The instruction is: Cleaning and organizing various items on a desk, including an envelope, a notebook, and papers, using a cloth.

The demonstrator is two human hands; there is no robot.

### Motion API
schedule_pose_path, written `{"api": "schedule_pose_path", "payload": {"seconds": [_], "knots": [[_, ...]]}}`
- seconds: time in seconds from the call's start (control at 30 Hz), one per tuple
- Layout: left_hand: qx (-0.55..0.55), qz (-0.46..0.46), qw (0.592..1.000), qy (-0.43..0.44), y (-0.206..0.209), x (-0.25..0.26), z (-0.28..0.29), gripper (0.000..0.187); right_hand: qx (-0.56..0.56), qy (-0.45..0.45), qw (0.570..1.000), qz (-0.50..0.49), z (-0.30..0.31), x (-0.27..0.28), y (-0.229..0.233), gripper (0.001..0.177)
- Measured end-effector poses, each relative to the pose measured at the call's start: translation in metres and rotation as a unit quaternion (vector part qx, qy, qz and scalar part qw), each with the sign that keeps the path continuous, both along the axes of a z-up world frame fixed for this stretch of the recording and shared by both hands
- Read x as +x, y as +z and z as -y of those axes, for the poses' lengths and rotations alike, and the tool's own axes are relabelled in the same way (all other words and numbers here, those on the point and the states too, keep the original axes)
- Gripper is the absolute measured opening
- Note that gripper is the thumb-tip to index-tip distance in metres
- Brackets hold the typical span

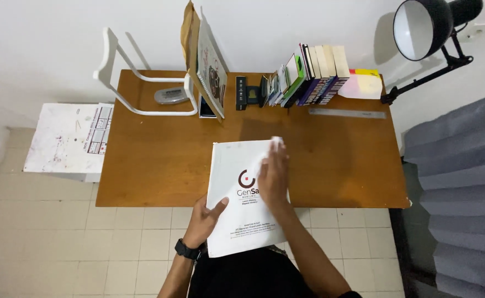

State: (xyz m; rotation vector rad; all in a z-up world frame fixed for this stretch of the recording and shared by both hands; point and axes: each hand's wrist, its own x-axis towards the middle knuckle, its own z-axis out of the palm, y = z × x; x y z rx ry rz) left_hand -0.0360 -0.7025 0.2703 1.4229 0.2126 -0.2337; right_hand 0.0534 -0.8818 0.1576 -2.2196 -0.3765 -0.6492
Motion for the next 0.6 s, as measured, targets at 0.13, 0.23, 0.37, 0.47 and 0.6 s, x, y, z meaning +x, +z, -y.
{"api": "schedule_pose_path", "payload": {"seconds": [0.13,0.23,0.37,0.47,0.6], "knots": [[0.032,0.019,0.999,0.022,-0.016,0.005,-0.008,0.041,0.008,0.074,0.995,-0.059,-0.031,-0.060,0.036,0.051],[0.061,0.073,0.995,0.043,-0.015,0.009,-0.023,0.039,-0.016,0.187,0.982,-0.014,-0.044,-0.099,0.063,0.051],[0.009,0.083,0.992,0.099,0.050,0.016,-0.033,0.046,-0.055,-0.028,0.998,-0.006,-0.012,-0.063,0.018,0.049],[0.014,0.055,0.993,0.108,-0.013,0.023,-0.061,0.048,0.019,0.009,0.999,-0.030,-0.060,-0.080,0.019,0.051],[0.030,0.077,0.991,0.106,-0.089,0.030,-0.097,0.041,-0.133,0.102,0.986,0.018,-0.122,-0.114,0.060,0.045]]}}
